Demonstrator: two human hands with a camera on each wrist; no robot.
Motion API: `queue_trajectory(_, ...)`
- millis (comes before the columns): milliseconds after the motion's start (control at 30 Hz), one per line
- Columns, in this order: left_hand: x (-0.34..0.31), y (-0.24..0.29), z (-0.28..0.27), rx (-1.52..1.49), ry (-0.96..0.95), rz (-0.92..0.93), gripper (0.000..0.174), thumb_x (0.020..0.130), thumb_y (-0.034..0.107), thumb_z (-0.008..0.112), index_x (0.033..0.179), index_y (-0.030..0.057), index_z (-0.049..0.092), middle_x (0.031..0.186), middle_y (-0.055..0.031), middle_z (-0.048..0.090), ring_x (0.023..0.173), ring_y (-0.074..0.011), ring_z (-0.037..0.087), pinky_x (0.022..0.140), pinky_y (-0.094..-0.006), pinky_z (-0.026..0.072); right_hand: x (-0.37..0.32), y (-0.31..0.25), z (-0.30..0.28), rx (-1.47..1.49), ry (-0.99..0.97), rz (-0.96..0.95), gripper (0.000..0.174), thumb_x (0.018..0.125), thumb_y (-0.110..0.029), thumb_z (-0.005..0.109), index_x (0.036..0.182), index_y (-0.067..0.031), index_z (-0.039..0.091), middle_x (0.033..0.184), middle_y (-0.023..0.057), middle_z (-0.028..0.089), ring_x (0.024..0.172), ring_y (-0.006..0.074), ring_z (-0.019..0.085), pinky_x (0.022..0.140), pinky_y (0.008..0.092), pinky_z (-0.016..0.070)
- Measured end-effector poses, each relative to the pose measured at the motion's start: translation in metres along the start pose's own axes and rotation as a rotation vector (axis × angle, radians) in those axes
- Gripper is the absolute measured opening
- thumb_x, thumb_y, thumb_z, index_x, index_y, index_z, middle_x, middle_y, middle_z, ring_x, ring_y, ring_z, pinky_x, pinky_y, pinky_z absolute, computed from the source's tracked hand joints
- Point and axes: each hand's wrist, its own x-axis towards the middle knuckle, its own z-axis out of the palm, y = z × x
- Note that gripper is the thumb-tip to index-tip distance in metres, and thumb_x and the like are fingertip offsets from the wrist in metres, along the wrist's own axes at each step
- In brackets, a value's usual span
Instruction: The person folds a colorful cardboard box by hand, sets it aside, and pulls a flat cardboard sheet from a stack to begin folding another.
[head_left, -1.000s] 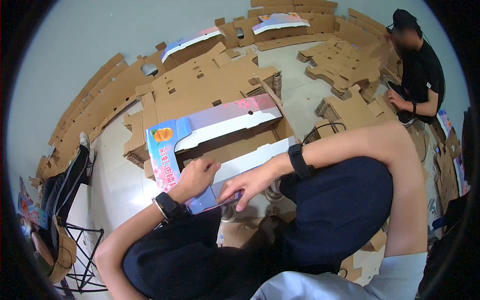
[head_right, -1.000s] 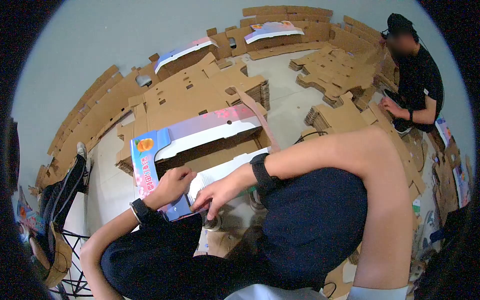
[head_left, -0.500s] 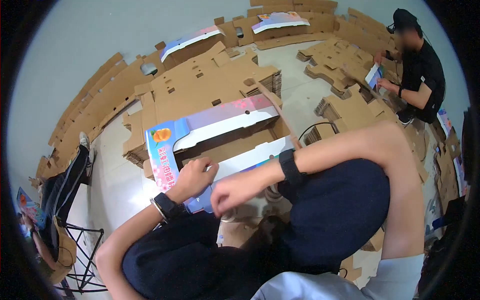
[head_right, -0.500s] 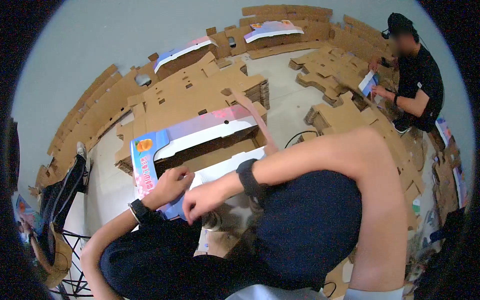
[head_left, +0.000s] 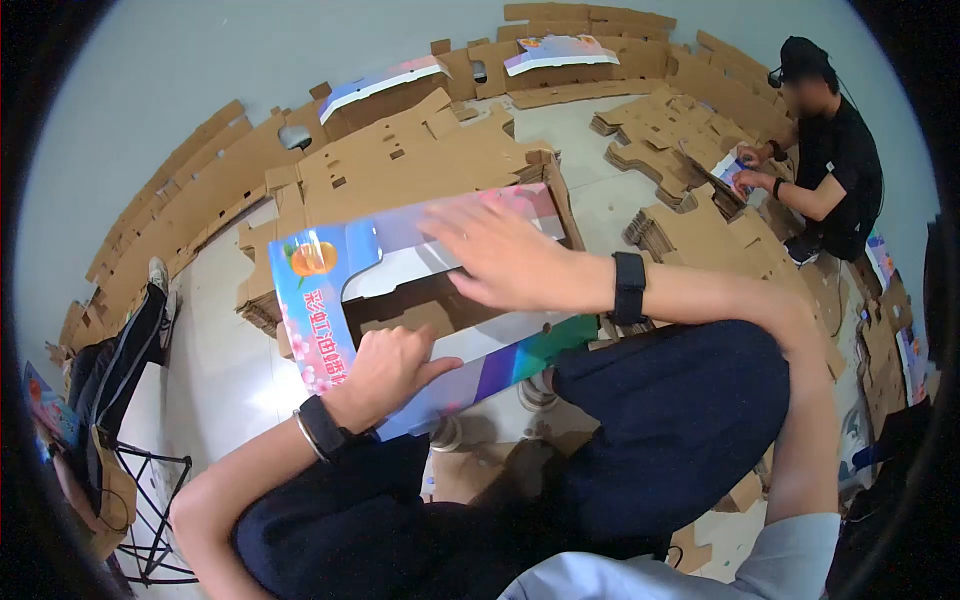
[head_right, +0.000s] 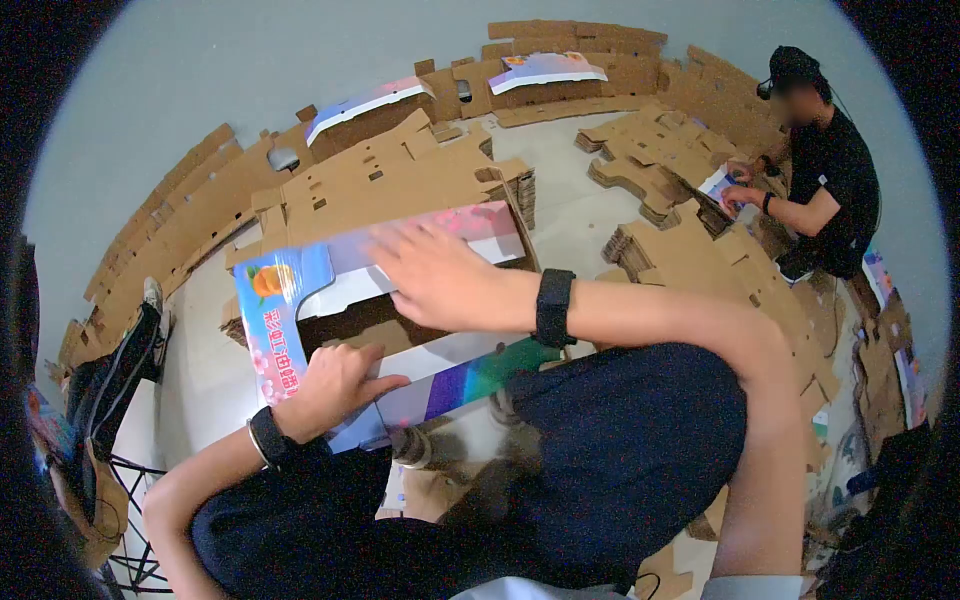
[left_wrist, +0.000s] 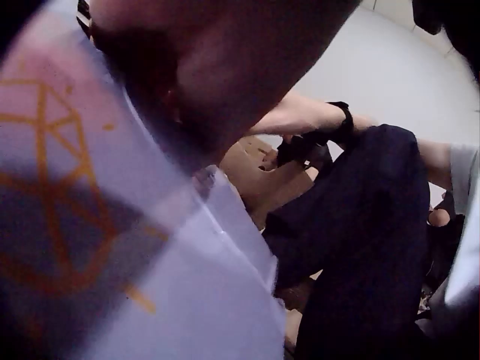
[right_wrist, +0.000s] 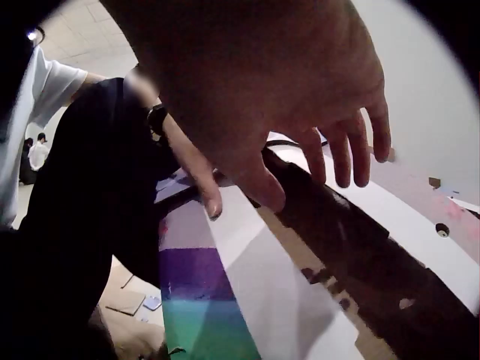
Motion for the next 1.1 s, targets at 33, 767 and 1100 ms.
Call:
queue_trajectory(33, 0.002, 0.004, -0.003, 0.054, 0.009, 0.064, 0.044, 0.085, 0.044, 0.061, 0.074, 0.001, 0.058, 0.06, -0.0184, 0.059, 0.062, -0.0347, 0.062, 0.056, -0.0432, 0.0483, 0.008, 0.003, -0.003, 0.006, 0.081, 0.029, 0.057, 0.08, -0.019, 0.062, 0.129, -0.0017, 0.042, 0.13, 0.0179, 0.045, 0.12, 0.0328, 0.045, 0.098, 0.0432, 0.0355)
queue_trajectory(767, 0.014, 0.02, 0.003, 0.155, 0.042, 0.281, 0.047, 0.09, 0.046, 0.051, 0.087, -0.0009, 0.049, 0.057, -0.0167, 0.058, 0.055, -0.0344, 0.063, 0.048, -0.0425, 0.0486, 0.04, 0.014, -0.022, 0.387, 0.199, 0.187, 0.036, 0.079, -0.023, 0.067, 0.111, -0.009, 0.058, 0.105, 0.0094, 0.061, 0.1, 0.0288, 0.058, 0.086, 0.0386, 0.0452)
queue_trajectory(1100, 0.013, 0.023, -0.003, 0.18, -0.038, 0.313, 0.039, 0.088, 0.037, 0.057, 0.086, -0.0019, 0.053, 0.061, -0.014, 0.06, 0.061, -0.0308, 0.064, 0.053, -0.0389, 0.0474, 0.044, 0.019, -0.019, 0.454, 0.155, 0.283, 0.028, 0.084, -0.026, 0.064, 0.104, -0.0076, 0.063, 0.097, 0.0062, 0.058, 0.097, 0.0218, 0.056, 0.087, 0.034, 0.0427)
